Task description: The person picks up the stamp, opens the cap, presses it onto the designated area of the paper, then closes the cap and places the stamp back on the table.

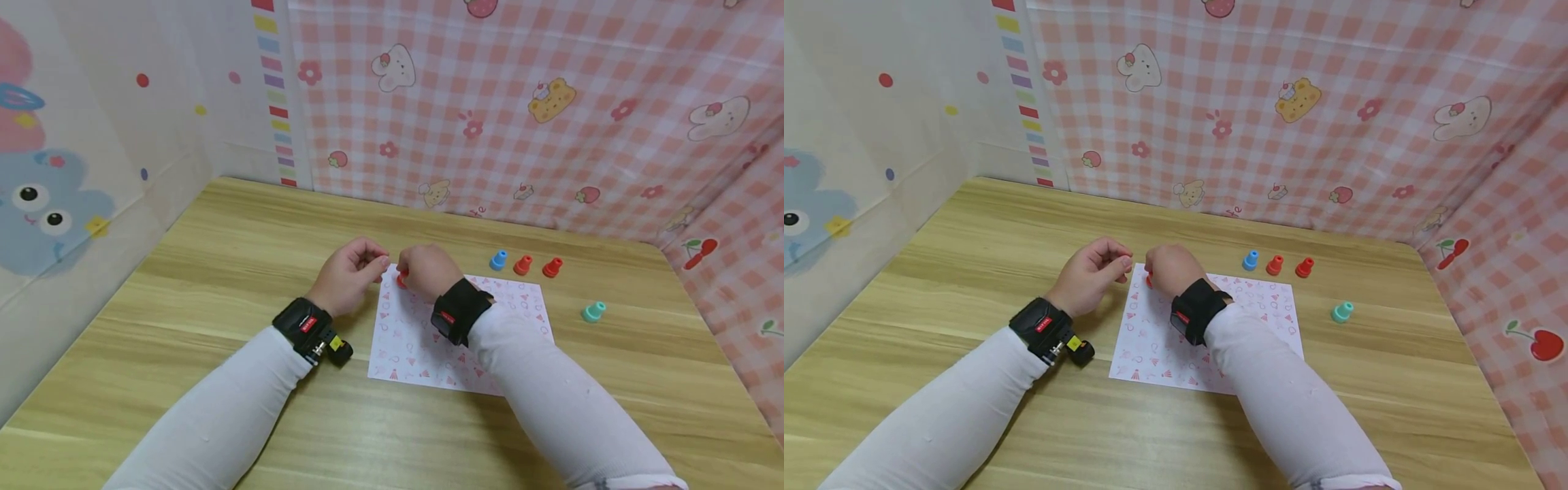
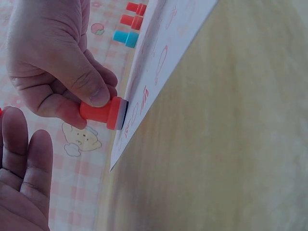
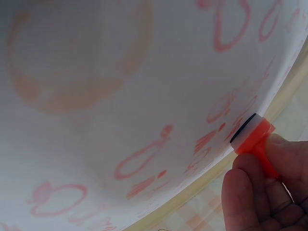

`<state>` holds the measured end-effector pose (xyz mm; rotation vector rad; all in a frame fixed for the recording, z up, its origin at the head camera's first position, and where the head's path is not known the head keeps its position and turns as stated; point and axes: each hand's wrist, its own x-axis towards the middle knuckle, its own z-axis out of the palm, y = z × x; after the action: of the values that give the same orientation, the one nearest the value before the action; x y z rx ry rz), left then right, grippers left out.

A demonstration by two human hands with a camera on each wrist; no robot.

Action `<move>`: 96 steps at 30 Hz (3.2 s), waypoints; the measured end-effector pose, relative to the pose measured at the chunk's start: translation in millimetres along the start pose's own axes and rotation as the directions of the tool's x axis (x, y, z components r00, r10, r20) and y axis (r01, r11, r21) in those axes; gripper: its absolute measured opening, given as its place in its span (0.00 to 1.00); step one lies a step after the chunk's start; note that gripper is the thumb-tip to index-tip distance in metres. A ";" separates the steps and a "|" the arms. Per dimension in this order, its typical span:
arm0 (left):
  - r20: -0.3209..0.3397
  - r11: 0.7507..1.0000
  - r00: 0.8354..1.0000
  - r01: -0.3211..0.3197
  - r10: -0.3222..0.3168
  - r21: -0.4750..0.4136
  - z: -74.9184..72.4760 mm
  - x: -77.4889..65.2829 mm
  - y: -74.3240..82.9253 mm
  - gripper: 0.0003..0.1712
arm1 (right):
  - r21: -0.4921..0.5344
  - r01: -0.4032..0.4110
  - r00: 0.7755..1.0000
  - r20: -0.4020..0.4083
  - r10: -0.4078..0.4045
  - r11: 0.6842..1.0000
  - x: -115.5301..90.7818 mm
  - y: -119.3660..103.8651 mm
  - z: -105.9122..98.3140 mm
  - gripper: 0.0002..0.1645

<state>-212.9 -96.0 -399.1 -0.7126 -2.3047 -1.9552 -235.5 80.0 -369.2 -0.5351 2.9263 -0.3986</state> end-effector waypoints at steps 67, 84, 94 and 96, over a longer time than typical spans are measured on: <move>0.079 0.996 0.996 0.037 -0.043 0.078 13.5 -2.2 7.7 0.14 | 0.757 -0.003 0.976 -0.139 0.166 0.653 -65.3 14.6 -12.1 0.09; 0.104 0.993 0.994 0.030 -0.042 0.113 15.0 -2.0 6.5 0.13 | 0.752 -0.016 0.981 -0.115 0.156 0.659 -66.8 12.7 -12.3 0.08; 0.105 0.988 0.993 0.042 -0.058 0.149 15.4 -4.7 10.6 0.09 | 0.715 -0.068 0.980 -0.082 0.180 0.696 -69.2 12.6 -13.3 0.07; 0.105 0.988 0.992 0.052 -0.068 0.148 15.9 -5.2 11.1 0.09 | 0.708 -0.067 0.980 -0.086 0.179 0.703 -69.5 12.4 -13.1 0.06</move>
<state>-200.0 -81.6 -393.8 -0.7638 -2.5296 -1.7902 -177.5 119.6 -354.0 -0.1871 2.5942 -1.5041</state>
